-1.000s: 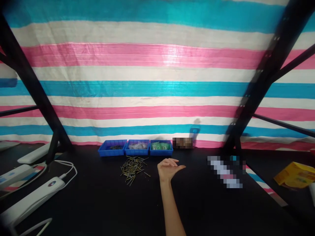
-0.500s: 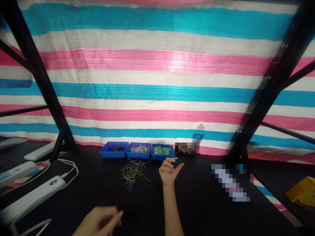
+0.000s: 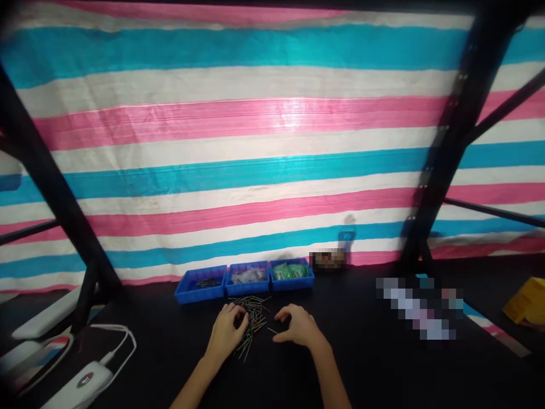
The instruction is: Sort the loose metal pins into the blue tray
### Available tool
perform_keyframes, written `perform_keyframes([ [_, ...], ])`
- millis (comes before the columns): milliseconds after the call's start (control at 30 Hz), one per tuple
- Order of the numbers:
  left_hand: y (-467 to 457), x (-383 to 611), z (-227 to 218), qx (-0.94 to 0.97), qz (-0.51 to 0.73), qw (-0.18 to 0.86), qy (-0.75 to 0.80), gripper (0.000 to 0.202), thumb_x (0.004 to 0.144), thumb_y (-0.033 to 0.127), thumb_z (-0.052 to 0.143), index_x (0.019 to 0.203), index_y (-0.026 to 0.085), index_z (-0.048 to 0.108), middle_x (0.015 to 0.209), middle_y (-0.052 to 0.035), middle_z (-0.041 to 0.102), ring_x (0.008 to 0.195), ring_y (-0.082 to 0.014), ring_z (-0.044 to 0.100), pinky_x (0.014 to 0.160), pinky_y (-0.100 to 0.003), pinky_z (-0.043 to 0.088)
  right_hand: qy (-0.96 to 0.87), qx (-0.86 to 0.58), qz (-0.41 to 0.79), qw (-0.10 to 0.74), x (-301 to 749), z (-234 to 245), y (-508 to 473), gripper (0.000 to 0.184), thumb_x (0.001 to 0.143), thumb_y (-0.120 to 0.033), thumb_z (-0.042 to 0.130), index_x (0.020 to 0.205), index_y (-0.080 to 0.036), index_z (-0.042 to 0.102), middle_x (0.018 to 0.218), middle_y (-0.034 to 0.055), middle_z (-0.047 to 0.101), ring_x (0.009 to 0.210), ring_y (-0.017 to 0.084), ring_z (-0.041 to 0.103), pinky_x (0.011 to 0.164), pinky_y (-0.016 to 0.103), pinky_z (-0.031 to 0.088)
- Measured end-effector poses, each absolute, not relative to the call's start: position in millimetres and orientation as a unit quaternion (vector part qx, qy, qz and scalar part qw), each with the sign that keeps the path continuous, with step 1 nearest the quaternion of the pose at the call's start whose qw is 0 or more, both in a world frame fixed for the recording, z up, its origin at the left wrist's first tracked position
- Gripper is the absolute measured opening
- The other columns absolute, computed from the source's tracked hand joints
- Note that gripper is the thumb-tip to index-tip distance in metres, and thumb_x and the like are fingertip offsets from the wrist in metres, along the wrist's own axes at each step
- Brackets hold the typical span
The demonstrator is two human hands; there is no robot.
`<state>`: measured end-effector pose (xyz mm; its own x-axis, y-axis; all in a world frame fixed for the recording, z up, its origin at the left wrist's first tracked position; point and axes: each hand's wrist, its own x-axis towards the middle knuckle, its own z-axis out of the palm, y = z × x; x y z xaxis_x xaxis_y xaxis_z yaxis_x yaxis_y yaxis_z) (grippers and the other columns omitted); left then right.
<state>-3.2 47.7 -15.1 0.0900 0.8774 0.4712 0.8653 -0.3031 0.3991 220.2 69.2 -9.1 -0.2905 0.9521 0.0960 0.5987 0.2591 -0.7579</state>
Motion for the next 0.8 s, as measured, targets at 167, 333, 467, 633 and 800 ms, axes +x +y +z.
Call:
perform_keyframes([
  [167, 41.2, 4.8, -13.2, 0.747, 0.342, 0.048, 0.569, 0.014, 0.081, 0.022, 0.045, 0.082, 0.021, 0.059, 0.084, -0.0041, 0.059, 0.083, -0.0216, 0.052, 0.073, -0.035, 0.039, -0.74, -0.548, 0.261, 0.29, 206.8, -10.6, 68.4, 0.008, 0.064, -0.032, 0.069, 0.069, -0.026, 0.07, 0.069, -0.0016, 0.064, 0.055, 0.012, 0.052, 0.048, 0.022, 0.029],
  [333, 33.7, 11.6, -11.6, 0.737, 0.367, 0.075, 0.562, 0.013, 0.08, 0.022, 0.047, 0.085, 0.021, 0.059, 0.087, -0.0037, 0.058, 0.086, -0.0214, 0.051, 0.076, -0.036, 0.038, -0.741, -0.565, 0.198, 0.304, 195.3, -9.6, 65.8, 0.005, 0.07, -0.026, 0.062, 0.072, -0.025, 0.067, 0.073, -0.0022, 0.062, 0.059, 0.011, 0.051, 0.049, 0.02, 0.029],
  [467, 29.2, 16.4, -9.1, 0.747, 0.361, 0.095, 0.55, 0.013, 0.081, 0.02, 0.047, 0.083, 0.021, 0.06, 0.085, -0.0031, 0.058, 0.084, -0.0203, 0.052, 0.075, -0.035, 0.039, -0.738, -0.566, 0.195, 0.311, 192.3, -8.7, 64.1, 0.008, 0.072, -0.024, 0.058, 0.075, -0.024, 0.066, 0.076, -0.0016, 0.061, 0.061, 0.012, 0.052, 0.051, 0.021, 0.03],
  [633, 26.0, 20.0, -9.3, 0.757, 0.348, 0.093, 0.545, 0.014, 0.08, 0.017, 0.047, 0.079, 0.021, 0.06, 0.083, -0.0025, 0.058, 0.083, -0.0198, 0.053, 0.074, -0.034, 0.038, -0.721, -0.575, 0.2, 0.332, 189.5, -9.4, 64.5, 0.016, 0.076, -0.027, 0.054, 0.088, -0.026, 0.065, 0.078, -0.0007, 0.06, 0.059, 0.012, 0.052, 0.05, 0.022, 0.032],
  [800, 30.3, 17.9, -10.1, 0.74, 0.367, 0.082, 0.558, 0.015, 0.08, 0.019, 0.048, 0.087, 0.022, 0.06, 0.086, -0.0028, 0.06, 0.084, -0.0201, 0.054, 0.074, -0.034, 0.038, -0.686, -0.56, 0.236, 0.399, 180.0, -7.9, 64.4, 0.021, 0.083, -0.033, 0.047, 0.088, -0.024, 0.065, 0.083, 0.0014, 0.058, 0.054, 0.011, 0.05, 0.052, 0.024, 0.036],
])
